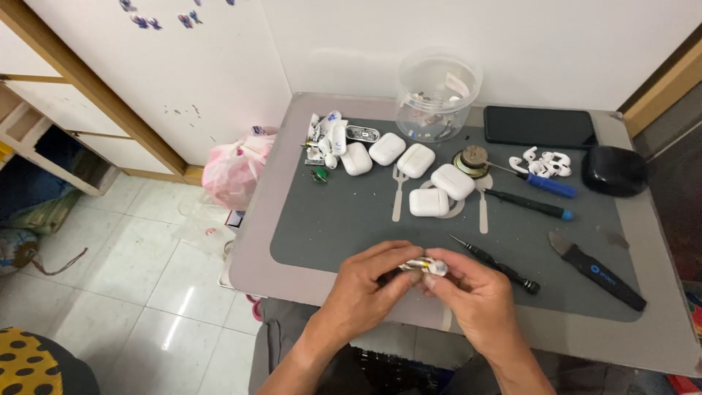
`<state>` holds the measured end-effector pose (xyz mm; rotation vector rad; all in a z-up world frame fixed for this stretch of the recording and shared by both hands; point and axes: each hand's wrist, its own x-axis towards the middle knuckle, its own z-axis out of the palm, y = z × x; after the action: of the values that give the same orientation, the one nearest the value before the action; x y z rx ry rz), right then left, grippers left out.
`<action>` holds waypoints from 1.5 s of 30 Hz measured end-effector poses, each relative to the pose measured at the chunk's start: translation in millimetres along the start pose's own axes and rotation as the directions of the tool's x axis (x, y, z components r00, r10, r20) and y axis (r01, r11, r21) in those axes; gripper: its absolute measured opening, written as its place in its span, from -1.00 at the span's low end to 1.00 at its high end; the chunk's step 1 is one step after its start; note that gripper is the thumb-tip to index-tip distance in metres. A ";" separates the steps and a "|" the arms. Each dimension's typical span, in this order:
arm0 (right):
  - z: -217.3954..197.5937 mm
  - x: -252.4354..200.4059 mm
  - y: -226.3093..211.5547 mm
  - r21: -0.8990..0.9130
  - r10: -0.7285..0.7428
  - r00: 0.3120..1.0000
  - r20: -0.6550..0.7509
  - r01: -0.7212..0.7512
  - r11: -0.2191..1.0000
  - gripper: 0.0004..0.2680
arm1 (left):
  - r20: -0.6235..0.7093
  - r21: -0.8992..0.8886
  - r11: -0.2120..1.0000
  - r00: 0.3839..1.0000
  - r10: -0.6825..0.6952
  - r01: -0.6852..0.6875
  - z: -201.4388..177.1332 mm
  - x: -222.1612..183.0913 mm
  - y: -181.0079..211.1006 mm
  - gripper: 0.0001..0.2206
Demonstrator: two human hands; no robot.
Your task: Disassembling multiple earbud charging cases and their internal circuit boards using a utility knife and hands.
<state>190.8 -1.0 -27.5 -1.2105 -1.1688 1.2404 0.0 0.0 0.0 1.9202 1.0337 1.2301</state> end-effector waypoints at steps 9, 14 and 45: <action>5.1 -0.5 -12.6 -0.100 -0.010 0.994 0.107 0.021 0.995 -0.67 | -0.057 -0.146 0.986 0.994 -0.089 0.080 -5.7 0.8 2.5 -0.85; 5.0 -1.2 -3.1 -0.088 -0.060 0.993 0.103 0.070 0.994 -0.78 | 0.073 -0.339 0.906 0.968 -0.242 0.252 -13.2 2.7 0.1 -0.89; 3.9 1.7 -8.5 -0.186 0.033 0.998 0.062 -0.021 0.982 -0.74 | 0.124 -0.240 0.871 0.904 -0.410 0.428 -10.9 6.3 4.7 -0.86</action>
<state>187.2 1.0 -18.9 -1.3353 -1.3435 1.2193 -7.2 4.1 10.7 1.4269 1.1167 0.9850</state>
